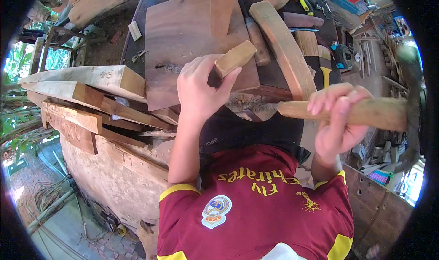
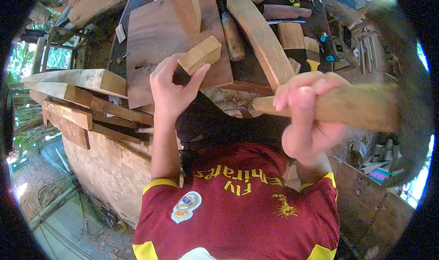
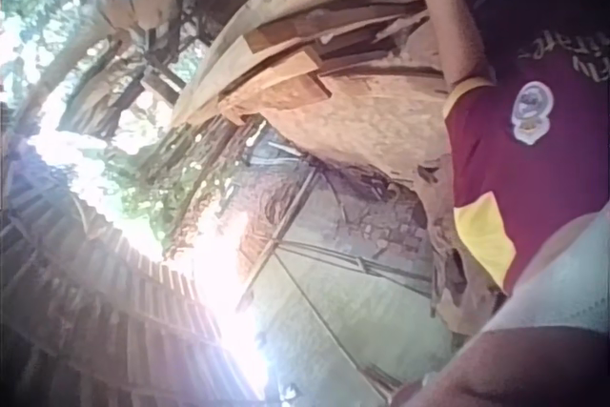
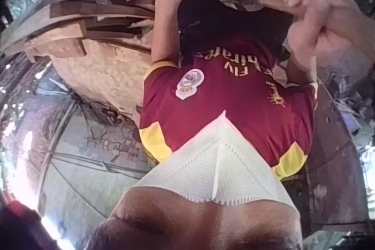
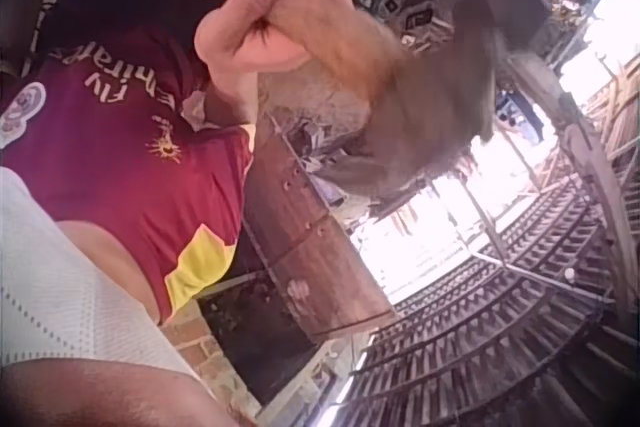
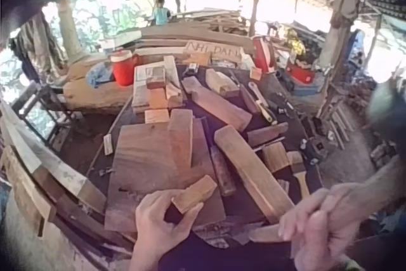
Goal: The person uses a hammer to drive nails into small wooden blocks, joining them together. They handle the wood pieces and hammer repeatedly, occasionally using a screwdriver to adjust a nail. The task involves assembling small wooden components on a cluttered workbench.
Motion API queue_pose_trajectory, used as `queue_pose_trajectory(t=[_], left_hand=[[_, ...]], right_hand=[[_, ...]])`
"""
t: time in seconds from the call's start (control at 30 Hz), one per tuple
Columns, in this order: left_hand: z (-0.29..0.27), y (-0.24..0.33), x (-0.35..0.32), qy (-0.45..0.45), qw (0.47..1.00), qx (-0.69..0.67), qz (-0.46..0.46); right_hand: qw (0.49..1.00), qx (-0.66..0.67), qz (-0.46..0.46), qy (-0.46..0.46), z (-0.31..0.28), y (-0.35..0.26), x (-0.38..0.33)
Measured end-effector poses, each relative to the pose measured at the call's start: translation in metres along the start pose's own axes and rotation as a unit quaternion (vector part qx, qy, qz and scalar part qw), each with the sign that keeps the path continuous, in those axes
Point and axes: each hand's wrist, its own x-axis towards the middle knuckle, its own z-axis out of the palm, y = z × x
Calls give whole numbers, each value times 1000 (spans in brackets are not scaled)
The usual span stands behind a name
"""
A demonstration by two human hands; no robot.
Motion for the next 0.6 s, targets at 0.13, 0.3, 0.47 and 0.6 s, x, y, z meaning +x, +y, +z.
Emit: queue_pose_trajectory(t=[0.13,0.3,0.47,0.6], left_hand=[[-2,3,1,-4,1000,-9,-2],[2,5,1,6,1000,-8,17],[3,5,0,-2,1000,-8,2],[3,8,0,0,1000,-1,2]], right_hand=[[937,-259,167,-162,-19,3,-8],[932,-260,216,-130,-13,-2,-14],[978,-154,97,-105,-14,3,-20],[918,-320,148,-180,-11,3,-19]])
